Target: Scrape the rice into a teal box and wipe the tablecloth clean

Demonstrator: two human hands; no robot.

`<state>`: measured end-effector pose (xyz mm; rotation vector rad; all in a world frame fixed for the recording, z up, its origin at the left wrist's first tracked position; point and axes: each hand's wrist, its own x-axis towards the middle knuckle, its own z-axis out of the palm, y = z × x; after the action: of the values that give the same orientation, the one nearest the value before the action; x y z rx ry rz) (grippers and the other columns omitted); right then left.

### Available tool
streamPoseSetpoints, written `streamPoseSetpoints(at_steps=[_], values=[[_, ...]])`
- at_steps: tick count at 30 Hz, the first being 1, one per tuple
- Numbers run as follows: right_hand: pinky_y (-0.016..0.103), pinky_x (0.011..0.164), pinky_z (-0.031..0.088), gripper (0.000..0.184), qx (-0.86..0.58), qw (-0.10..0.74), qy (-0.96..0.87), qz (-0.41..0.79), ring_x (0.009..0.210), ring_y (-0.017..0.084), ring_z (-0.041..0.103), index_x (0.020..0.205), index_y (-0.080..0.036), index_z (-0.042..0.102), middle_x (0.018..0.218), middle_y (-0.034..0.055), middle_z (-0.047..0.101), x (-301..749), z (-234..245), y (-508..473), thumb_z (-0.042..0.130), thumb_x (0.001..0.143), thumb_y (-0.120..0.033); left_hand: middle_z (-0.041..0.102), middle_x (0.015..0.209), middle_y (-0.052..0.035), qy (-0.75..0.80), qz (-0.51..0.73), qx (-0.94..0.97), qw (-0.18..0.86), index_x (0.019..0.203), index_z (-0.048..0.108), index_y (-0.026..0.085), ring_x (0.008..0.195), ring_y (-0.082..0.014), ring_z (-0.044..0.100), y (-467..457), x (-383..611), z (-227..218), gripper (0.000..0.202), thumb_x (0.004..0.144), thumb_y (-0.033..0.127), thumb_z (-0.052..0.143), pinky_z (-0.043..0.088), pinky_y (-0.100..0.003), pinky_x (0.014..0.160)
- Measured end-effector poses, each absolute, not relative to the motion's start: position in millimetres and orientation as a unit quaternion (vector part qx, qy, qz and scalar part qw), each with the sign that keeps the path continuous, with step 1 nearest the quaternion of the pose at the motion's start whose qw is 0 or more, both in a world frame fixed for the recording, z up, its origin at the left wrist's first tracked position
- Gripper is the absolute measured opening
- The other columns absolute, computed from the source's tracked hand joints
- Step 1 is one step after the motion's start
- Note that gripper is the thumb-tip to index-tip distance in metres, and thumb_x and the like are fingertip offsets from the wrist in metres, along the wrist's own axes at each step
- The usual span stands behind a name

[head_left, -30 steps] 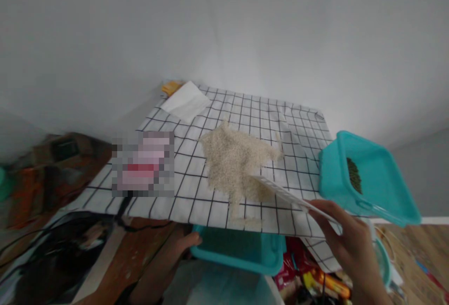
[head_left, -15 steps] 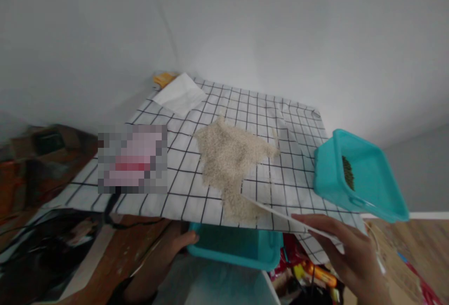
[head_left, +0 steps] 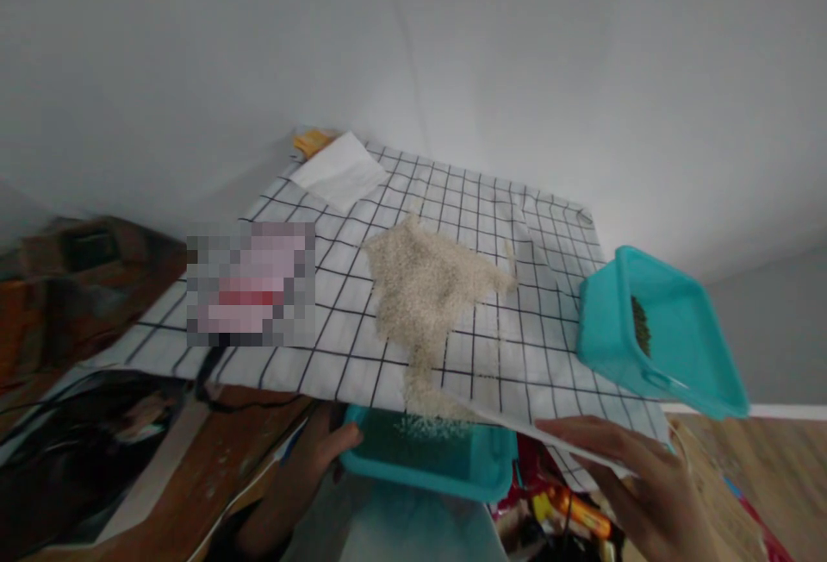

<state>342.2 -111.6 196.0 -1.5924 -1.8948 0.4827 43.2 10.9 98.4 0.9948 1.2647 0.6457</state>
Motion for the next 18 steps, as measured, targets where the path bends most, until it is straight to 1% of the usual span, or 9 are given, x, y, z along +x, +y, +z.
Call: streamPoseSetpoints(at_steps=[2, 4, 7, 10, 12, 14, 16, 18], values=[[0.024, 0.081, 0.058, 0.035, -0.587, 0.304, -0.727, 0.186, 0.096, 0.020, 0.072, 0.118, -0.026, 0.065, 0.107, 0.0057, 0.074, 341.8, 197.9, -111.5, 0.053, 0.089, -0.011, 0.054, 0.053, 0.0047, 0.561, 0.277, 0.443, 0.642, 0.063, 0.060, 0.023, 0.050, -0.0168, 0.051, 9.9, 42.8, 96.3, 0.010, 0.059, 0.032, 0.063, 0.045, -0.029, 0.053], [0.025, 0.081, 0.059, 0.038, -0.571, 0.300, -0.741, 0.187, 0.098, 0.020, 0.071, 0.120, -0.026, 0.063, 0.110, 0.0054, 0.074, 342.2, 198.0, -110.8, 0.053, 0.087, -0.010, 0.054, 0.053, 0.0046, 0.559, 0.269, 0.445, 0.646, 0.063, 0.060, 0.022, 0.047, -0.0145, 0.047, 8.7, 41.7, 95.3, 0.011, 0.061, 0.032, 0.061, 0.042, -0.027, 0.049], [0.027, 0.082, 0.059, 0.043, -0.548, 0.299, -0.760, 0.181, 0.101, 0.019, 0.071, 0.122, -0.027, 0.060, 0.112, 0.0043, 0.073, 343.4, 194.8, -109.2, 0.049, 0.086, -0.006, 0.056, 0.055, 0.0039, 0.554, 0.267, 0.435, 0.658, 0.065, 0.059, 0.021, 0.047, -0.0139, 0.049, 7.3, 40.6, 94.3, 0.013, 0.061, 0.033, 0.061, 0.040, -0.025, 0.046], [0.028, 0.082, 0.059, 0.043, -0.521, 0.300, -0.778, 0.179, 0.101, 0.020, 0.070, 0.121, -0.027, 0.059, 0.111, 0.0039, 0.074, 343.7, 191.8, -108.5, 0.047, 0.086, -0.006, 0.055, 0.055, 0.0046, 0.546, 0.276, 0.432, 0.663, 0.068, 0.060, 0.021, 0.047, -0.0141, 0.050, 7.2, 40.5, 93.9, 0.013, 0.060, 0.030, 0.063, 0.043, -0.026, 0.048], [0.027, 0.081, 0.059, 0.039, -0.541, 0.306, -0.765, 0.169, 0.100, 0.020, 0.071, 0.120, -0.027, 0.060, 0.110, 0.0036, 0.074, 343.3, 192.0, -109.6, 0.049, 0.087, -0.009, 0.055, 0.055, 0.0046, 0.543, 0.282, 0.437, 0.660, 0.068, 0.062, 0.021, 0.050, -0.0149, 0.052, 7.7, 40.6, 94.1, 0.012, 0.059, 0.029, 0.063, 0.046, -0.027, 0.052], [0.023, 0.080, 0.058, 0.032, -0.597, 0.322, -0.723, 0.130, 0.095, 0.019, 0.072, 0.115, -0.028, 0.063, 0.106, 0.0019, 0.075, 343.2, 193.3, -112.0, 0.050, 0.089, -0.014, 0.054, 0.054, 0.0043, 0.544, 0.278, 0.441, 0.658, 0.065, 0.062, 0.020, 0.050, -0.0151, 0.052, 8.1, 40.7, 94.2, 0.010, 0.059, 0.029, 0.064, 0.046, -0.027, 0.052], [0.020, 0.075, 0.057, 0.023, -0.666, 0.339, -0.662, 0.060, 0.085, 0.018, 0.074, 0.107, -0.028, 0.066, 0.096, 0.0001, 0.076, 344.7, 194.0, -114.7, 0.053, 0.090, -0.019, 0.055, 0.054, 0.0035, 0.548, 0.271, 0.440, 0.658, 0.061, 0.062, 0.020, 0.050, -0.0145, 0.052, 8.4, 40.8, 94.0, 0.010, 0.059, 0.030, 0.065, 0.046, -0.026, 0.051], [0.019, 0.067, 0.056, 0.014, -0.722, 0.337, -0.604, -0.007, 0.073, 0.018, 0.073, 0.099, -0.027, 0.068, 0.085, -0.0006, 0.076, 348.2, 193.1, -116.3, 0.057, 0.090, -0.025, 0.057, 0.055, 0.0029, 0.548, 0.263, 0.426, 0.670, 0.060, 0.062, 0.020, 0.051, -0.0145, 0.054, 9.1, 41.3, 93.8, 0.010, 0.059, 0.030, 0.066, 0.046, -0.026, 0.050]])
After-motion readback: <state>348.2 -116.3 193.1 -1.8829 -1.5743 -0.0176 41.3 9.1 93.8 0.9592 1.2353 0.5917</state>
